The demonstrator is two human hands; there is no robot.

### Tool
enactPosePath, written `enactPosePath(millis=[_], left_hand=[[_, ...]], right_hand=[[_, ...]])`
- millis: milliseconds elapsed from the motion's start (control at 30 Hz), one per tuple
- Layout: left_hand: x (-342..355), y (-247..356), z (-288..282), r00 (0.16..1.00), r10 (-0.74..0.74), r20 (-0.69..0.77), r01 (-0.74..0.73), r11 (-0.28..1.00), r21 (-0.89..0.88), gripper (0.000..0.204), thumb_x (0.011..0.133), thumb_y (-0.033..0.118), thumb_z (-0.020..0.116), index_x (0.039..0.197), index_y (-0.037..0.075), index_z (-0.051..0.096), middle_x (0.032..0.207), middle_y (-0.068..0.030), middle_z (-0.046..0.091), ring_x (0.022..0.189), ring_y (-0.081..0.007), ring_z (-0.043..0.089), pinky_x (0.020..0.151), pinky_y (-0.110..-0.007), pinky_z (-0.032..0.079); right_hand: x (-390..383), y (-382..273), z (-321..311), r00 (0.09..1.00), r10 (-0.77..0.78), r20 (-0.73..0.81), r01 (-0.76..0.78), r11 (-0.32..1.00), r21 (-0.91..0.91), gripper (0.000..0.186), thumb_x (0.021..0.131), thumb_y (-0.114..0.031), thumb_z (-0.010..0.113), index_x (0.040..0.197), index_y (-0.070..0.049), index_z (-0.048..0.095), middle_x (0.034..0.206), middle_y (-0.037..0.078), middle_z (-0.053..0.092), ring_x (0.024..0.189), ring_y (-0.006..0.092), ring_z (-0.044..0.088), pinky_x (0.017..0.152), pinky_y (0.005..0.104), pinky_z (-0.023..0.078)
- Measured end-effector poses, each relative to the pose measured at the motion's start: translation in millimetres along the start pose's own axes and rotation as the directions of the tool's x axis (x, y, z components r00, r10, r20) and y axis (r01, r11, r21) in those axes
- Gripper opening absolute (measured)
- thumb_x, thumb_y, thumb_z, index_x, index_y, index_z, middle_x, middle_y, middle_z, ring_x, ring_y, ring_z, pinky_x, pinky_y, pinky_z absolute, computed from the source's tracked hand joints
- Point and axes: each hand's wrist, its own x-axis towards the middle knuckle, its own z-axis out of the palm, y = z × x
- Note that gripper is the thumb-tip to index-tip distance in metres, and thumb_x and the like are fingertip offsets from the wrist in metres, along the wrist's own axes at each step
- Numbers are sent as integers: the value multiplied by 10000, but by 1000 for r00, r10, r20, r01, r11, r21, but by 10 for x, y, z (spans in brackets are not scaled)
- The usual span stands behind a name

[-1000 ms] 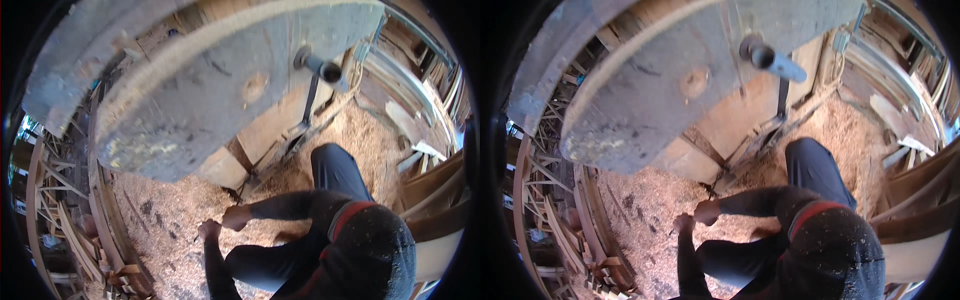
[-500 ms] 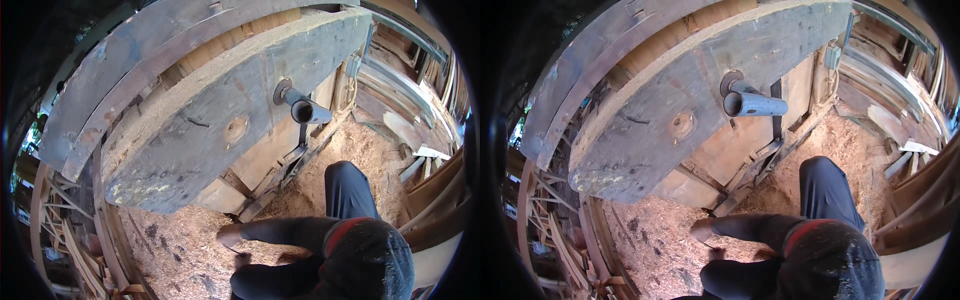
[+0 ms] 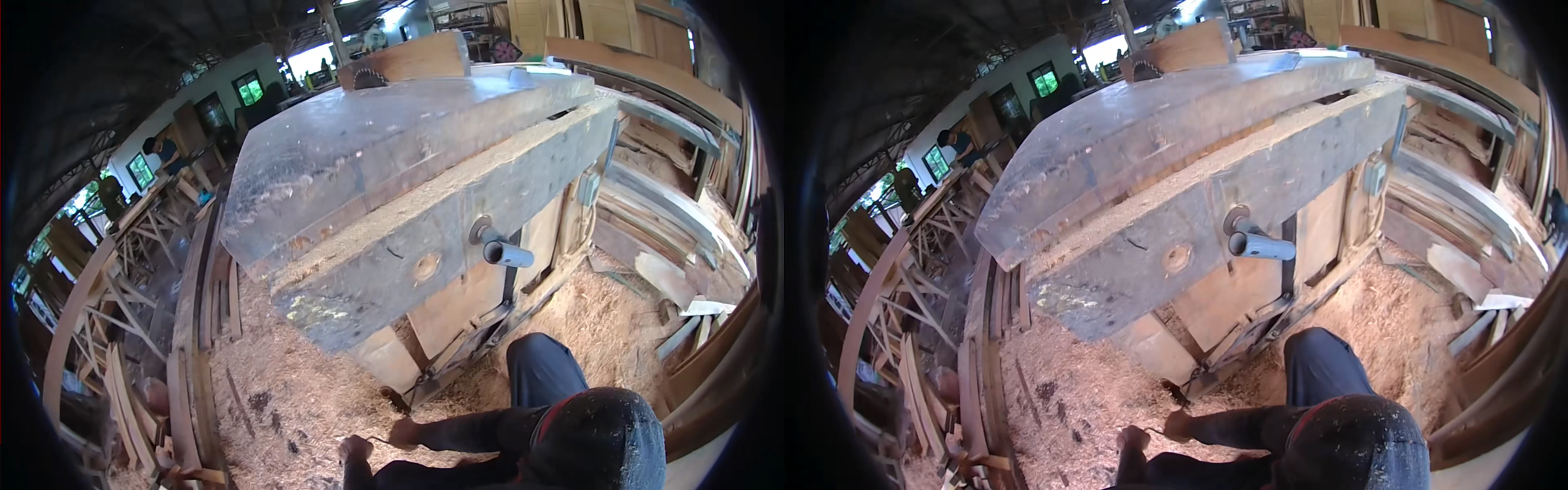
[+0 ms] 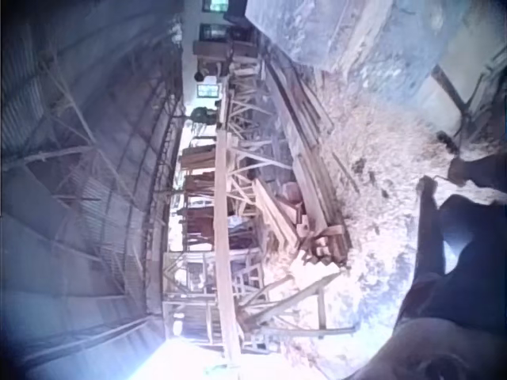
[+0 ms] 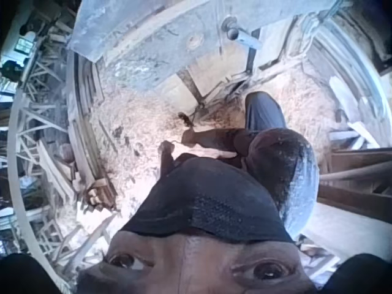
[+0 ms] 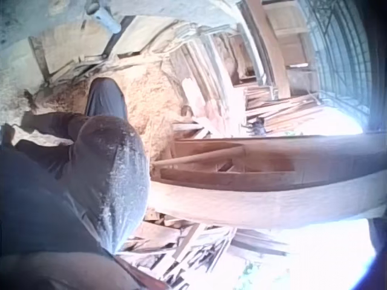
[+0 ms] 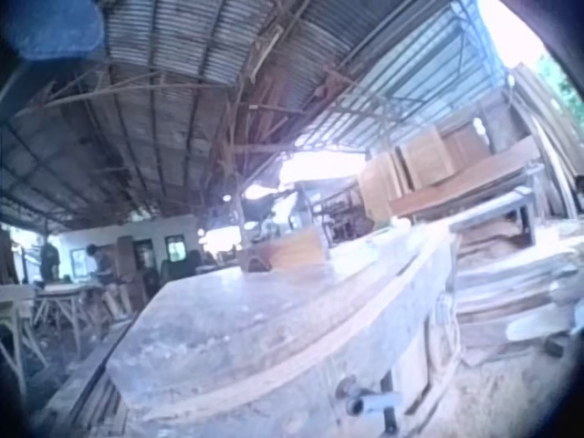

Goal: The person adjusts a table saw mechanism using a metal crank tool and turning a handle, then aligns the wooden fence against the saw blade using a square ruler.

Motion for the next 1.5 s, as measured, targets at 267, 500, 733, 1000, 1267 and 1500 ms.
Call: enactPosePath(millis=[267,500,733,1000,1267,1500], left_hand=[[-52,403,233,965,238,108,-234,971,-50,354,816,327,662,994,25,711,1077,-227,680,1014,-358,668,870,-439,534],[-161,850,-68,946,287,151,-293,956,19,391,825,349,682,1041,23,687,1121,-235,658,1017,-344,658,871,-425,525],[-184,221,-128,974,163,159,-165,986,1,433,834,370,701,1089,21,663,1165,-242,636,1020,-330,648,871,-412,516],[-388,185,-334,976,151,160,-155,988,16,487,845,394,723,1143,18,636,1215,-251,611,1024,-314,637,872,-397,506],[-385,465,-344,971,191,141,-192,981,-8,527,870,389,713,1215,13,583,1274,-255,571,1065,-307,604,902,-397,480],[-362,1085,-317,935,352,39,-340,924,-175,541,913,342,656,1305,3,500,1340,-253,513,1157,-313,545,972,-419,434]], right_hand=[[631,500,188,778,-176,-603,349,919,183,136,639,-239,643,587,-122,598,627,109,595,641,298,622,555,432,487],[1137,758,489,863,12,-506,-74,992,-103,205,671,-231,654,527,-137,543,545,77,531,557,274,580,467,431,428],[595,-107,-279,913,-14,-407,68,991,118,143,676,-238,656,615,-110,677,680,120,668,656,278,675,527,433,514],[1132,232,-3,816,505,-282,-428,855,293,85,704,-150,652,719,-101,720,765,98,692,700,301,672,516,453,513],[317,239,-13,926,271,-263,-189,936,298,169,765,-128,631,903,-56,697,921,142,673,847,330,644,659,475,505],[-972,287,-330,985,-103,-137,116,989,89,298,766,-111,639,1052,-27,641,1065,169,628,1021,332,604,817,484,489]])
